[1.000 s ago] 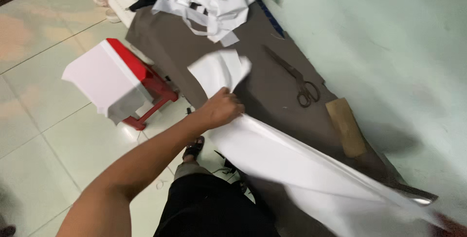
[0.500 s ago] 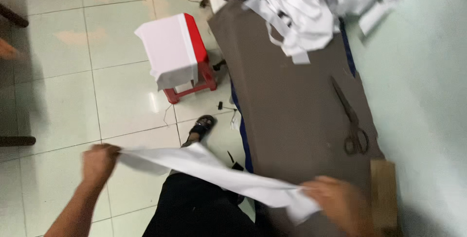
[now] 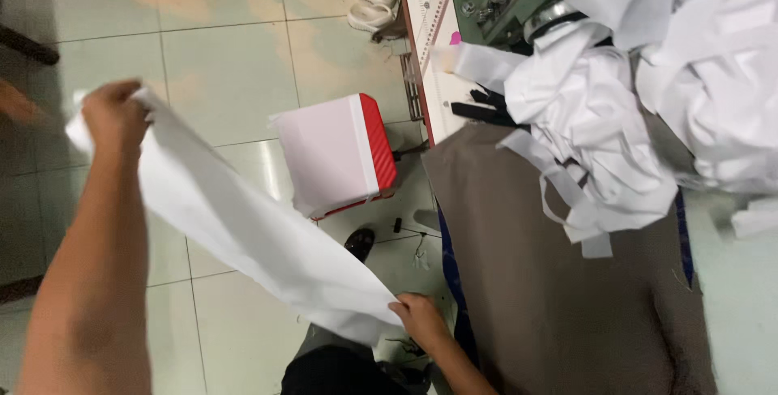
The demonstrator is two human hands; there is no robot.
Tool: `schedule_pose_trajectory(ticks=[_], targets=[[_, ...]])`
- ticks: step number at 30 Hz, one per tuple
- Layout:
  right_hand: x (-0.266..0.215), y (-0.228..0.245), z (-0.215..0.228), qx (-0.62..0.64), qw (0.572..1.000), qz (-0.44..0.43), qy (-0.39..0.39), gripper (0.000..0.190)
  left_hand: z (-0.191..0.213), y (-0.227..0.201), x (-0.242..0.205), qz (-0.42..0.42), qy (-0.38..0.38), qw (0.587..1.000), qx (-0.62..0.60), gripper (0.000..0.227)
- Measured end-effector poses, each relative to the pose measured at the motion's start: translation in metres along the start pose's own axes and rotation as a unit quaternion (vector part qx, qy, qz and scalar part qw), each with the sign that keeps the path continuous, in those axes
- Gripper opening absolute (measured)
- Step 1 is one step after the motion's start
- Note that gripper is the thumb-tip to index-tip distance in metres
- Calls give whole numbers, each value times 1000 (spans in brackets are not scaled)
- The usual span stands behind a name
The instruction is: The person smooths out white fabric on a table, uses an iron to press several sections of the material, and applies pressure with a wooden block between ironing passes.
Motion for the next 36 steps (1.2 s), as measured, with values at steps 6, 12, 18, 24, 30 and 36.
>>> schedule_pose_trajectory(ticks=[6,12,18,24,30,36], targets=[[55,12,-29,71,988,-132,39,40,-189,-99,40,-123,140,980,65,70],[97,0,-32,95,983,-154,26,41,-238,-209,-20,81,282,955,36,88],[94,-9,-4,119,963,-239,-27,16,-278,-249,-91,18,369,929,-27,100],[12,-46,-16,170,955,-241,-15,52,-243,-287,-229,-285,289,906,-123,36],[-110,22,101,310,902,-299,-11,20,-191,-415,-422,-404,383,793,-248,20],[-234,-111,51,289,854,-424,-89,44,-218,-532,-490,-522,297,774,-201,23]])
Point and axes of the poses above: each hand's wrist, its own x-axis towards the middle knuckle, its own z-axis out of the back of the hand, y = z × x, the point moved 5 cm from there along x, towards the middle knuckle, and after that the axes turned 8 degrees about -y, right-handed, at the moved point
